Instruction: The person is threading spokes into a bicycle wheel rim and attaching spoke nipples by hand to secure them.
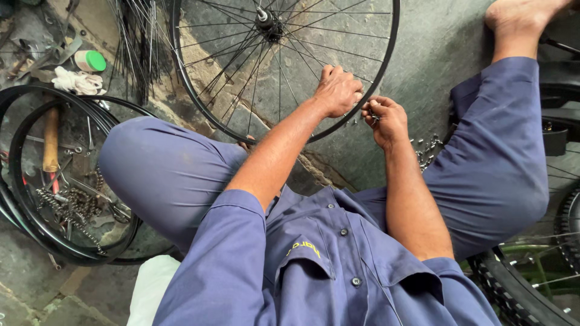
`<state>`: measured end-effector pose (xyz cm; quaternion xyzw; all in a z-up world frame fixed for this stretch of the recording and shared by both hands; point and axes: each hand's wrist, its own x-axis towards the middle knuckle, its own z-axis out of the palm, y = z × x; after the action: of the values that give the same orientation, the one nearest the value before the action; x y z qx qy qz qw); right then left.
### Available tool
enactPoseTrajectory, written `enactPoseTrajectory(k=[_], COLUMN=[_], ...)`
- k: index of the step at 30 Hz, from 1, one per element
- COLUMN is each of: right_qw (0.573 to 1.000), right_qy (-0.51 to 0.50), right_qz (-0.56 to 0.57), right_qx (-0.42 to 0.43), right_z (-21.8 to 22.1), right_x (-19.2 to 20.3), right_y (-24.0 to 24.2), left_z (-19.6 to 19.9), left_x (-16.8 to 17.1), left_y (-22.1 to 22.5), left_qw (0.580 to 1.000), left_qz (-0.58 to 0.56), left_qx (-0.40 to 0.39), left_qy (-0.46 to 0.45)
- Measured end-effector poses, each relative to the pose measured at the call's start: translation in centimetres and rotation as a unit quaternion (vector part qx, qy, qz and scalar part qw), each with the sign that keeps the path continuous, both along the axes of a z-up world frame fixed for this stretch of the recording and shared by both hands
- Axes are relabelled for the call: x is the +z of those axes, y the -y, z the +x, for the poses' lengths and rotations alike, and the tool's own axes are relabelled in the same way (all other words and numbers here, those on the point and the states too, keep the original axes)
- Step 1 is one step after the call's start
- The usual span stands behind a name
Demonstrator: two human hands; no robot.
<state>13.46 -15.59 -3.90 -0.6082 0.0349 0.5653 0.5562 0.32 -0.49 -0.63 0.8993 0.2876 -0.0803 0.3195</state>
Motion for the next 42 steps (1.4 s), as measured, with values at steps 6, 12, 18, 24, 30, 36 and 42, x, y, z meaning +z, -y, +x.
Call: enactPoseTrajectory(k=[6, 12, 18, 24, 30, 36, 42], right_qw=[0.997, 0.997, 0.993, 0.994, 0.995, 0.996, 0.998], right_qy=[0.043, -0.048, -0.095, -0.094, -0.088, -0.071, -0.046], right_qz=[-0.011, 0.049, 0.068, 0.044, 0.046, 0.046, 0.03], right_qx=[0.065, 0.033, 0.028, 0.029, 0.024, 0.031, 0.013], right_z=[-0.5, 0.0, 0.5, 0.8, 0.9, 0.6, 0.5], right_x=[-1.4, 0.3, 0.6, 0.2, 0.7, 1.2, 0.0], right_y=[0.2, 0.1, -0.5, -0.4, -0.4, -0.6, -0.6], left_z=[-0.8, 0.1, 0.3, 0.0, 0.4, 0.3, 0.6], left_x=[-1.5, -0.9, 0.4, 1.3, 0.4, 0.5, -0.7], left_y=[-0.3, -0.6, -1.5, -1.0, -1.0, -1.3, -0.2], left_qw=[0.996, 1.0, 0.999, 0.999, 0.999, 1.0, 1.0], left_qz=[0.022, 0.025, 0.015, -0.022, -0.042, -0.004, 0.014], left_qx=[-0.001, -0.002, -0.028, -0.033, 0.002, -0.024, -0.019], left_qy=[0.086, 0.012, 0.03, -0.034, 0.021, 0.01, 0.001])
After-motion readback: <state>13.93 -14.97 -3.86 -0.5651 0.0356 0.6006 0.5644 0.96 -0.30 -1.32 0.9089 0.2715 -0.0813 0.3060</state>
